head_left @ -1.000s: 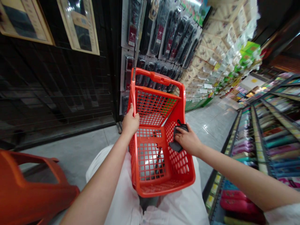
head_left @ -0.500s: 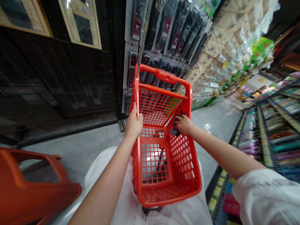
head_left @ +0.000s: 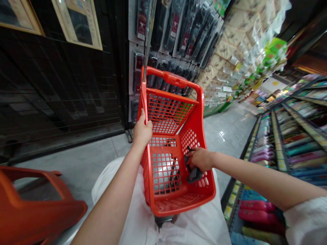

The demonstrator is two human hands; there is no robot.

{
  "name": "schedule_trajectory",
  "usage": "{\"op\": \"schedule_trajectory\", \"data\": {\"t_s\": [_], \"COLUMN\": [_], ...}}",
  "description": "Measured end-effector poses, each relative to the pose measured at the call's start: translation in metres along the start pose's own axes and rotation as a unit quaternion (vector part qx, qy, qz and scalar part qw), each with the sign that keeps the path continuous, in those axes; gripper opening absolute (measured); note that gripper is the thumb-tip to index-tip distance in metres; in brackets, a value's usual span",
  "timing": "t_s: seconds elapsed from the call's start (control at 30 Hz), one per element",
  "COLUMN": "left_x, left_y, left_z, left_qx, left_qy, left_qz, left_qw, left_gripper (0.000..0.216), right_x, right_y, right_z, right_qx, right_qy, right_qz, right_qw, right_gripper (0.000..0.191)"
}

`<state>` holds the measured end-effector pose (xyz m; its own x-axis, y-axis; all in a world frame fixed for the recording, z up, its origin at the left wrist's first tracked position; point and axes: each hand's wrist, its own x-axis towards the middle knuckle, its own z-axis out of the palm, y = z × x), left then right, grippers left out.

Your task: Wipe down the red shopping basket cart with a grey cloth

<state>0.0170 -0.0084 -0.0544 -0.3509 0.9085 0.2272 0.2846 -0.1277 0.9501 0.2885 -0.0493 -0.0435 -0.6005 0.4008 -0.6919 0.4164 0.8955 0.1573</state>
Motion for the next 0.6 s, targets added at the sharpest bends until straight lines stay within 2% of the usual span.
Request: {"op": "schedule_trajectory", "data": {"t_s": [0.07,0.13,0.23,0.3,0.43,0.6], "left_x": [0.0,-0.001,-0.002,-0.003,-0.005,-0.005], "left_y": [-0.001,-0.002,-0.003,-0.002,0.0,0.0], "left_z": [0.0,0.0,0.001,0.001,0.001,0.001], "left_qx": [-0.003,-0.007,-0.012,-0.011,-0.015,-0.019], "left_qy": [0.001,0.002,0.001,0.0,0.0,-0.002], "left_qz": [0.002,0.002,-0.004,-0.011,-0.016,-0.01], "left_qw": [1.0,1.0,1.0,1.0,1.0,1.0], "left_gripper": [0.068,0.068,0.067,0.067,0.066,0.065], "right_x": [0.002,0.011,0.038,0.062,0.102,0.114], "right_y": [0.029,0.058,0.094,0.107,0.104,0.065], "right_z": [-0.017,-0.028,-0.032,-0.028,-0.015,0.003], "right_qx": [-0.002,-0.021,-0.043,-0.034,0.0,0.013], "right_qy": [0.007,0.037,0.067,0.061,-0.025,-0.123], "right_qz": [0.025,0.088,0.188,0.23,0.236,0.146], "right_qw": [1.0,0.995,0.979,0.971,0.972,0.982], "right_gripper": [0.024,0.026,0.029,0.032,0.036,0.032]}}
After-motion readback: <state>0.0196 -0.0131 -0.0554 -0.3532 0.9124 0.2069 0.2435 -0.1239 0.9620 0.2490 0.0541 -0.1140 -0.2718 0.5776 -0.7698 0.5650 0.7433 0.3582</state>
